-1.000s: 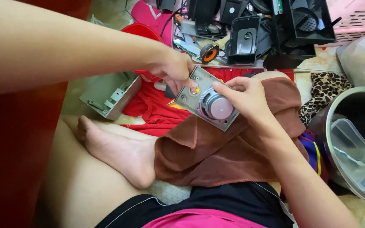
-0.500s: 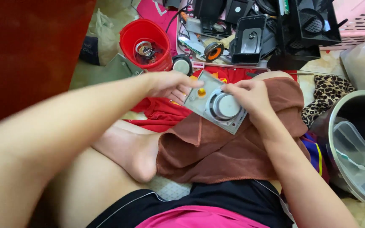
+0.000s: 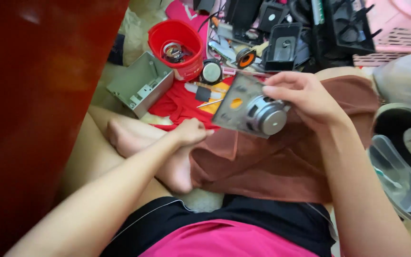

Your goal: Disassembling a speaker component by removing screws with a screwdriver and separating the driver from the mounting plate

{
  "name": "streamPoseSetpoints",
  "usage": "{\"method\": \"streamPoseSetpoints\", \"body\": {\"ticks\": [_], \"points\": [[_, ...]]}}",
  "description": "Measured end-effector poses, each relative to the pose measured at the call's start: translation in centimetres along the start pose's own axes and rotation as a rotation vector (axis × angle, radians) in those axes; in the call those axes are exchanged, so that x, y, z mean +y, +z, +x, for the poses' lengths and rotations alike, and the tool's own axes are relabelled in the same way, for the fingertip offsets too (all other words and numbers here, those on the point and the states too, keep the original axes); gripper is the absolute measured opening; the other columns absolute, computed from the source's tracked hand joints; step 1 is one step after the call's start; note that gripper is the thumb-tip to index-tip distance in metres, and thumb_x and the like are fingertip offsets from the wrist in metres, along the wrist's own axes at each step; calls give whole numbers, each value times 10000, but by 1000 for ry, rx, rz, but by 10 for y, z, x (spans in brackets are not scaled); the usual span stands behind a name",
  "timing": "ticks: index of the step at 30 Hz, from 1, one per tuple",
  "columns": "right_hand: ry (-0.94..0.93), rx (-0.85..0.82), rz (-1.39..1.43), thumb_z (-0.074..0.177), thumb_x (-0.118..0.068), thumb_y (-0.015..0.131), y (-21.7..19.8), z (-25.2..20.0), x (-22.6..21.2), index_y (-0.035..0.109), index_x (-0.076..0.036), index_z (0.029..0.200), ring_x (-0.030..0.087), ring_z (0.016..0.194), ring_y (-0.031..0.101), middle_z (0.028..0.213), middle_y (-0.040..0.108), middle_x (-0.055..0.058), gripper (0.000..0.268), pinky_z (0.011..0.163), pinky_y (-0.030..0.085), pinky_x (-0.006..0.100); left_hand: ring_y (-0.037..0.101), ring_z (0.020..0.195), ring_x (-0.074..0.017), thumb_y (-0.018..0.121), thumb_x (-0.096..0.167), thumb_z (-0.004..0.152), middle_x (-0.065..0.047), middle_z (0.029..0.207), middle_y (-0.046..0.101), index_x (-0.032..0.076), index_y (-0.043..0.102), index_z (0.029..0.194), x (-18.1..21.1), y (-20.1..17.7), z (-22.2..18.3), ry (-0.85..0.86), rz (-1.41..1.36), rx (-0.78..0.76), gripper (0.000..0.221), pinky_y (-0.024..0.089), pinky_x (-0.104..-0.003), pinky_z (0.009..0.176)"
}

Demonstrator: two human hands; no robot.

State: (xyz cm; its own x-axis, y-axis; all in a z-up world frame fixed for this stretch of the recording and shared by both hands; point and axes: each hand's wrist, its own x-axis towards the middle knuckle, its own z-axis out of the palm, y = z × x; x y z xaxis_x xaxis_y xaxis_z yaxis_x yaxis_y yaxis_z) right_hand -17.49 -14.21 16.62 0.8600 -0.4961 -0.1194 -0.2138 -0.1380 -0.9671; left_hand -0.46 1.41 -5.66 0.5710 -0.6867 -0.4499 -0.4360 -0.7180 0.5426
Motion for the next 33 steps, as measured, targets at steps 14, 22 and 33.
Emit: {"method": "streamPoseSetpoints", "body": {"ticks": [14, 22, 33], "points": [[-27, 241, 263, 643, -101, 794, 14, 37, 27, 673, -38, 808, 109, 606, 648, 686, 658, 81, 215, 581, 530, 195, 508, 1127, -311, 526, 484, 709, -184, 1124, 578, 156, 676, 962, 30, -14, -41, -40, 101, -52, 440, 405, -415, 935], [80, 120, 685, 755, -130, 717, 38, 40, 17, 595, 44, 878, 246, 776, 637, 819, 607, 151, 245, 726, 544, 389, 484, 1160, -326, 275, 459, 846, -190, 1193, 546, 28, 567, 1138, 71, -44, -101, -6, 291, -13, 597, 363, -444, 971], [-167, 314, 550, 671, -182, 801, 73, 26, 11, 648, -35, 844, 96, 687, 607, 727, 633, 39, 274, 656, 503, 200, 533, 1101, -293, 274, 430, 829, -135, 1124, 599, 79, 596, 1115, 60, -38, -90, -24, 521, -115, 555, 427, -455, 886]]}}
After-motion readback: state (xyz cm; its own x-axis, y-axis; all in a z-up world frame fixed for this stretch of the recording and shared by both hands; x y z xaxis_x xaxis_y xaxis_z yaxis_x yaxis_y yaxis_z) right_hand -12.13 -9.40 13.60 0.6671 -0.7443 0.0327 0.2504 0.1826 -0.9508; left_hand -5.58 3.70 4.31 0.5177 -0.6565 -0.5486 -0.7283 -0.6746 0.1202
